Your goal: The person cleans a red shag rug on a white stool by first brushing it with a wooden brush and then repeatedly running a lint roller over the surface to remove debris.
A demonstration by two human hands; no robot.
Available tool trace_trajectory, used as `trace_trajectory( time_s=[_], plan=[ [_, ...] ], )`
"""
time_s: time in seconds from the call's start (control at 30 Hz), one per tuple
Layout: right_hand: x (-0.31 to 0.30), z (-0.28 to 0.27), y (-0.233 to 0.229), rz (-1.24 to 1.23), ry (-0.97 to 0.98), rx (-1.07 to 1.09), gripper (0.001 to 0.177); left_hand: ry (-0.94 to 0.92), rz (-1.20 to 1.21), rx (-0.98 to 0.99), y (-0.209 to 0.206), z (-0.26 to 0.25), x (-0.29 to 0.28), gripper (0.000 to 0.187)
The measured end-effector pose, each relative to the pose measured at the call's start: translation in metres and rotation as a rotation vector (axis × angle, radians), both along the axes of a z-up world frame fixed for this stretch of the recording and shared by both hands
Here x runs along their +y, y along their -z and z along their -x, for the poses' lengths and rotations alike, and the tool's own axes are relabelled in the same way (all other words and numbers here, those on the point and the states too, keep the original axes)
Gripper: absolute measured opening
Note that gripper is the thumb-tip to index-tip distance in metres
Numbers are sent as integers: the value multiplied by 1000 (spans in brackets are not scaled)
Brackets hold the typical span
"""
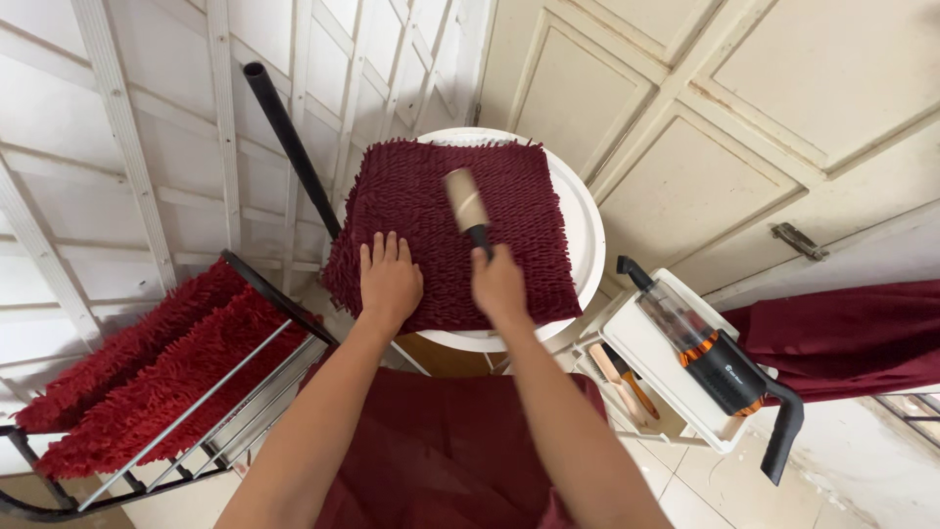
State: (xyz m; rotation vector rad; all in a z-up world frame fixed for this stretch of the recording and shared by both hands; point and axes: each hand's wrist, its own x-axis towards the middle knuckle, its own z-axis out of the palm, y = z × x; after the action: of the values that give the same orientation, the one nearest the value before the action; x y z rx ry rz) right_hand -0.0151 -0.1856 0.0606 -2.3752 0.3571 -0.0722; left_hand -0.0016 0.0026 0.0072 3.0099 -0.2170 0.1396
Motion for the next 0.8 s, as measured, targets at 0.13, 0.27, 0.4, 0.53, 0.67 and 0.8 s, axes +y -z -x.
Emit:
trace_trajectory(
  time_s=[0.13,0.27,0.4,0.53,0.67,0.8],
  plan=[
    [46,10,12,-93,-39,-2,40,10,52,-76,-6,14,2,56],
    [71,12,5,-129,-15,7,42,59,202,-194,3,21,7,57],
    [79,21,-22,-65,-24,232,46,65,198,-185,14,24,8,51],
    [77,24,-31,98,-59,313,51,51,143,-152,21,24,6,55],
    [68,22,-24,103,-37,335,52,35,103,-101,24,23,4,53],
    [65,21,-19,82,23,321,53,41,31,-43,23,23,5,55]
  ],
)
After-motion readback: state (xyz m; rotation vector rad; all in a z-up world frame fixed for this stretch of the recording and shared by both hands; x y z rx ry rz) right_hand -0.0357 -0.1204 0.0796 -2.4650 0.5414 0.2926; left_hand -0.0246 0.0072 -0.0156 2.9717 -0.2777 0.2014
